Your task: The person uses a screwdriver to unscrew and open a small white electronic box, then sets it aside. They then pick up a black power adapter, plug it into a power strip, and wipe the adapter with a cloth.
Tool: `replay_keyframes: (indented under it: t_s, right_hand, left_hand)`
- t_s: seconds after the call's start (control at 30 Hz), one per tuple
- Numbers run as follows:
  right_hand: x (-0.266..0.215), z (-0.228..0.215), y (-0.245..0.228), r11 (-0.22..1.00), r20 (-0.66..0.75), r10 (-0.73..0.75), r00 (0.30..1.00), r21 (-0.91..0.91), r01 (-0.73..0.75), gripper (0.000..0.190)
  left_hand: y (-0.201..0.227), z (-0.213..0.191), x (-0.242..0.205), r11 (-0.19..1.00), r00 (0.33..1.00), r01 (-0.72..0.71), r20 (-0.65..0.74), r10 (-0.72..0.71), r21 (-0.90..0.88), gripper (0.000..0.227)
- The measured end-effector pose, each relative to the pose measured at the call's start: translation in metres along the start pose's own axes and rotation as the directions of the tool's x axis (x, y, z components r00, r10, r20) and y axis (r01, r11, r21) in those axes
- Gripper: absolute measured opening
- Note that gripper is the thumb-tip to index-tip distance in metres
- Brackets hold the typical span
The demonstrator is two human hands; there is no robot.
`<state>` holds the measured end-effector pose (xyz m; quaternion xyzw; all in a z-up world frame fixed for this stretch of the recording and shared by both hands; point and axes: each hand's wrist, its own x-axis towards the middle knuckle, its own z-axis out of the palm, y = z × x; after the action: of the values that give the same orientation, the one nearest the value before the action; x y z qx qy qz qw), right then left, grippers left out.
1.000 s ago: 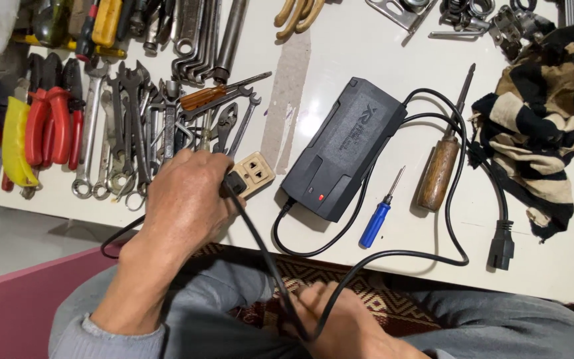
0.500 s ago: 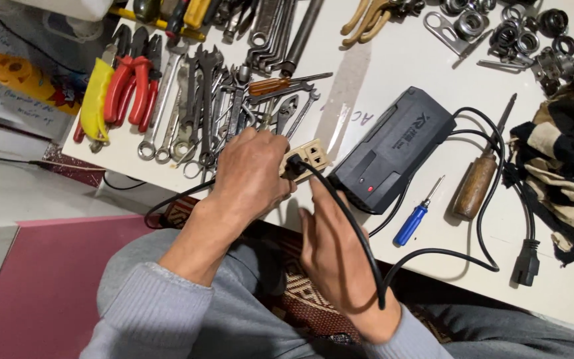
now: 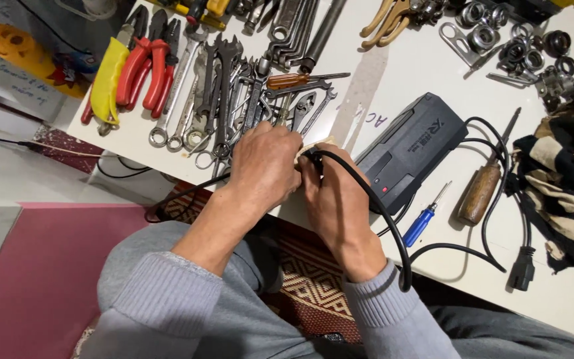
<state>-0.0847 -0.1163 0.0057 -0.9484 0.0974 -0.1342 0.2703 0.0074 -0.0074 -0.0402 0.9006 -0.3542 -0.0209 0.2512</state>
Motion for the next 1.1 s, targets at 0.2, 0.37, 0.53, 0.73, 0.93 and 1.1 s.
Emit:
replay_keyframes:
  t_s: [0.2, 0.37, 0.53, 0.73, 0.93, 1.1]
  right_hand:
    - [0.003, 0.005, 0.017, 0.982, 0.028, -0.061, 0.998, -0.177, 0.065, 0.016]
    - [0.003, 0.008, 0.022, 0.978, 0.026, -0.062, 0.998, -0.197, 0.066, 0.016]
    - [0.0, 0.013, 0.023, 0.961, -0.014, -0.084, 0.996, -0.265, 0.077, 0.014]
    - [0.024, -0.033, -0.011, 0.958, -0.198, -0.209, 0.958, -0.237, 0.16, 0.023]
    - [0.044, -0.126, -0.017, 0.976, -0.19, 0.075, 0.979, 0.214, -0.033, 0.028]
    - [0.041, -0.196, 0.054, 0.672, 0.101, 0.5, 0.86, 0.581, -0.459, 0.01]
  left_hand:
    - [0.002, 0.0, 0.0, 0.999, 0.999, -0.01, -0.034, 0.012, 0.043, 0.022]
    - [0.006, -0.005, 0.001, 0.995, 0.999, 0.04, -0.004, -0.039, 0.091, 0.016]
    - [0.006, -0.008, 0.004, 0.995, 0.999, 0.042, 0.02, -0.044, 0.087, 0.017]
    - [0.02, -0.026, 0.01, 0.986, 0.989, 0.066, 0.118, -0.085, 0.152, 0.013]
    - [0.013, -0.02, 0.001, 0.977, 0.991, 0.027, 0.121, -0.053, 0.211, 0.02]
    - [0.017, -0.024, 0.003, 0.958, 0.992, 0.009, 0.119, -0.045, 0.287, 0.061]
